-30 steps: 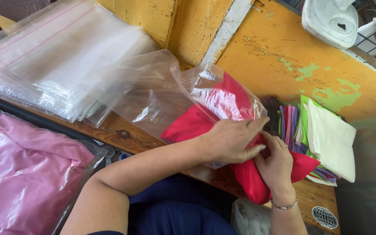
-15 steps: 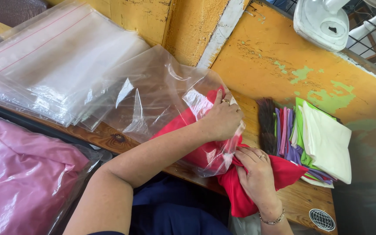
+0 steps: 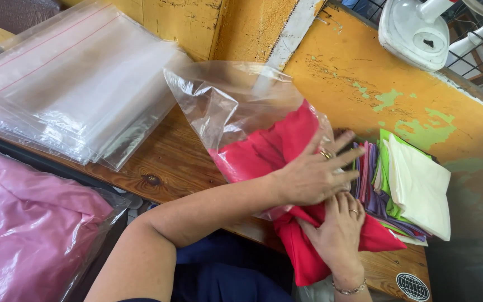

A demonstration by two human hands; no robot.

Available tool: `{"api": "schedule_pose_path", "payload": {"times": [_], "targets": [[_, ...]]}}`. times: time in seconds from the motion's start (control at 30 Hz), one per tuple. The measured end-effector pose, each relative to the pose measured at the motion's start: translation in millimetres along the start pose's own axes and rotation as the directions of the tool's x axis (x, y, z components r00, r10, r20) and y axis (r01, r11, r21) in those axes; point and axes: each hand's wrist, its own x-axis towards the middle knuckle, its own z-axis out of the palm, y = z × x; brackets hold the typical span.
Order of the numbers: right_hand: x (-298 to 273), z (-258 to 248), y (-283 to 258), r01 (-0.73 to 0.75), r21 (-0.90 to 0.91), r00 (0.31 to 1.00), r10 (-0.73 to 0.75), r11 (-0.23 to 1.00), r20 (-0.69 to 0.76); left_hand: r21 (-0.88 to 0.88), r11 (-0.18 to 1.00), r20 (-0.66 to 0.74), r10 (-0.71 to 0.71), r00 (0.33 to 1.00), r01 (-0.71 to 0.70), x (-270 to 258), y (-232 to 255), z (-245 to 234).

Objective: Brushing a pillow with a duster to clean it before placing it into a clear plastic bag for packaging.

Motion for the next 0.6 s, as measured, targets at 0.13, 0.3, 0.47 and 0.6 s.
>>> {"api": "schedule_pose_path", "payload": {"times": [0.13, 0.3, 0.47, 0.6], "targets": [[3, -55, 6, -0.094, -0.006, 0.973, 0.094, 0.996, 0.212, 0.033, 0.982, 0.178, -0.191, 0.965, 0.189, -25, -28, 12], [-5, -73, 51, -0.393, -0.174, 0.779, 0.427, 0.903, 0.459, 0.010, 0.970, 0.274, -0.235, 0.933, 0.241, -36, -30, 17], [-47, -44, 60, -0.464, 0.087, 0.678, 0.290, 0.882, 0.676, 0.056, 0.954, 0.276, -0.297, 0.914, 0.293, -27, -40, 25], [-68, -15, 3, -0.393, 0.063, 0.708, 0.258, 0.918, 0.658, 0.127, 0.953, 0.326, -0.303, 0.895, 0.277, -9, -40, 28]]}}
